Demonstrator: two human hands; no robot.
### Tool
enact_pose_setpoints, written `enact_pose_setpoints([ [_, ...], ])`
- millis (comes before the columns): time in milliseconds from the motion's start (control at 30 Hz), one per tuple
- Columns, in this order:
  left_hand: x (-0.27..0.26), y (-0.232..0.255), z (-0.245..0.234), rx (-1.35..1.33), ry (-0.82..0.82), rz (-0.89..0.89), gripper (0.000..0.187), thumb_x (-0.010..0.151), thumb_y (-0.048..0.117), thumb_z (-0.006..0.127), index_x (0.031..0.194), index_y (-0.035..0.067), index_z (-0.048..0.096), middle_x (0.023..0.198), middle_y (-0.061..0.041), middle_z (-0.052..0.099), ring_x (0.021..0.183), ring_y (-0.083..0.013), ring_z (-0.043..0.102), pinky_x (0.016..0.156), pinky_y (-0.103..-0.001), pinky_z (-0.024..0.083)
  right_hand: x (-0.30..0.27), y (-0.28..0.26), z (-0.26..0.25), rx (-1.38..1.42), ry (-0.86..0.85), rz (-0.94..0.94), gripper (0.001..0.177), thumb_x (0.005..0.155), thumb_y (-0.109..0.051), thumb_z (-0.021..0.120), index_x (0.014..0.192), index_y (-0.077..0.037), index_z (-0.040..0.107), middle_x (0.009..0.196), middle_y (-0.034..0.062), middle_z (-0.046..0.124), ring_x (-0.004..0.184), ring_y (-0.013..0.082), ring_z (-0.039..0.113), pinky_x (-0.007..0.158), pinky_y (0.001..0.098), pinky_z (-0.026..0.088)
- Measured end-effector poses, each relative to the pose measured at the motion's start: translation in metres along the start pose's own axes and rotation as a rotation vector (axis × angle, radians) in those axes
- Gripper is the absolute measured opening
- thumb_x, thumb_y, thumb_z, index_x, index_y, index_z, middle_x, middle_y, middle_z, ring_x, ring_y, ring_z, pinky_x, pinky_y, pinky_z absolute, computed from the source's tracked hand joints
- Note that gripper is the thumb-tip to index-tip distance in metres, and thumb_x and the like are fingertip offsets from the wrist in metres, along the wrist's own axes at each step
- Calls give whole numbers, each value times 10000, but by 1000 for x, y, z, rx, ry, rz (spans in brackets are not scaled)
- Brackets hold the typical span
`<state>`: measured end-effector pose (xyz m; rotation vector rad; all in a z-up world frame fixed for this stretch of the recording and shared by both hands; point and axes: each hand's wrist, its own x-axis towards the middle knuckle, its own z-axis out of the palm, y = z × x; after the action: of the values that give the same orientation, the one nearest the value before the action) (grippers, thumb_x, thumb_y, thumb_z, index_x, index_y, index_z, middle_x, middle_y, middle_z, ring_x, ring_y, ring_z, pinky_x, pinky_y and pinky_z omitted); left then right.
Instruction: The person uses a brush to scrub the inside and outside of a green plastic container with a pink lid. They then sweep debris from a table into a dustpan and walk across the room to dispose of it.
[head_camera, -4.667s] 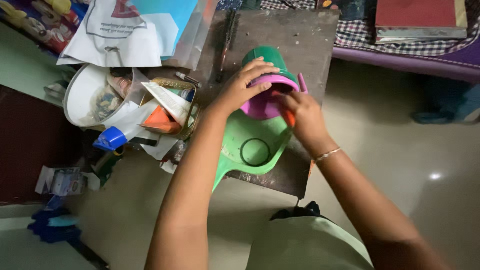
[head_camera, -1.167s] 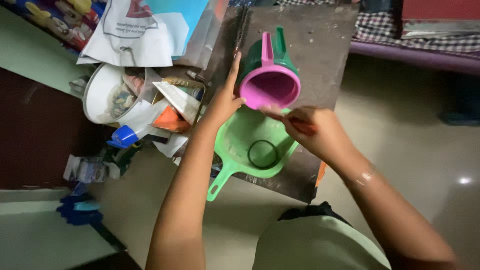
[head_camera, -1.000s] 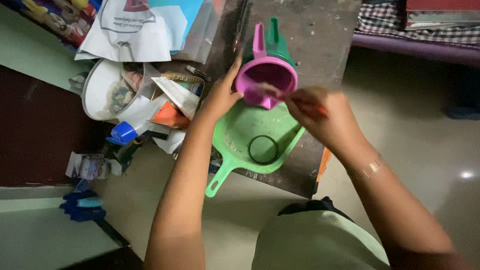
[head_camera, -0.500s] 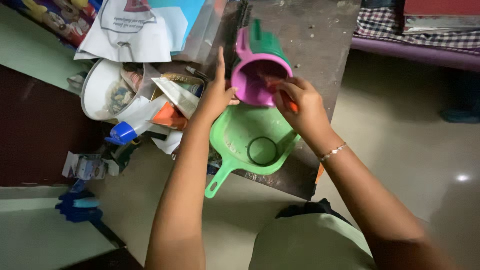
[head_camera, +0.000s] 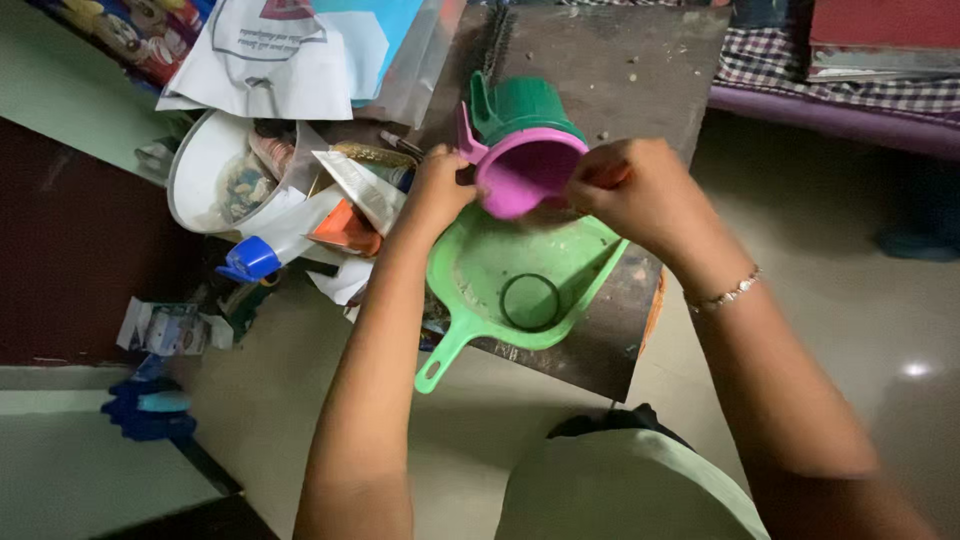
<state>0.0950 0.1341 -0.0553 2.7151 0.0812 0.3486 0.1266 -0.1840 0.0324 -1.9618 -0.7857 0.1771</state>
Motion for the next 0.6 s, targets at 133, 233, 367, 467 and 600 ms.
enact_pose_setpoints([
  [133,-3,29,-14,-303,-2,-188,692,802,128,875,1381,50,503,1203,-185,756,1180,-337,736,959,-425,578,8,9,18,-65,220,-275,164,884,-154,755,992,-30,760,975,176,744,831,332,747,751,389,600],
  [233,-14,55,-23,-473,69,-290,1143,789,16,780,1634,159,24,1163,-192,721,1076,-340,754,896,-415,596,20,19,49,-174,243,-319,109,890,-117,753,958,-33,775,935,190,722,818,371,706,734,426,573],
  [367,-20,67,-37,-148,183,271,1288,610,-87,852,1622,224,118,1430,-353,538,1154,-447,646,892,-463,562,12,29,63,-153,177,-286,119,891,-97,721,982,-31,760,842,166,688,737,350,684,685,429,556],
  [467,-23,63,-39,-188,-17,22,1170,733,-101,818,1615,292,157,1332,-272,637,1082,-398,716,885,-467,561,-12,26,50,-89,47,-178,156,877,-130,761,995,-28,759,846,170,703,692,312,698,673,394,560],
  [600,-18,57,-41,-288,-97,-90,1195,731,-59,834,1612,302,113,1351,-264,594,1191,-416,647,982,-487,523,-36,17,16,79,27,-97,191,861,-109,763,1038,-40,761,948,119,762,808,228,767,745,329,607],
])
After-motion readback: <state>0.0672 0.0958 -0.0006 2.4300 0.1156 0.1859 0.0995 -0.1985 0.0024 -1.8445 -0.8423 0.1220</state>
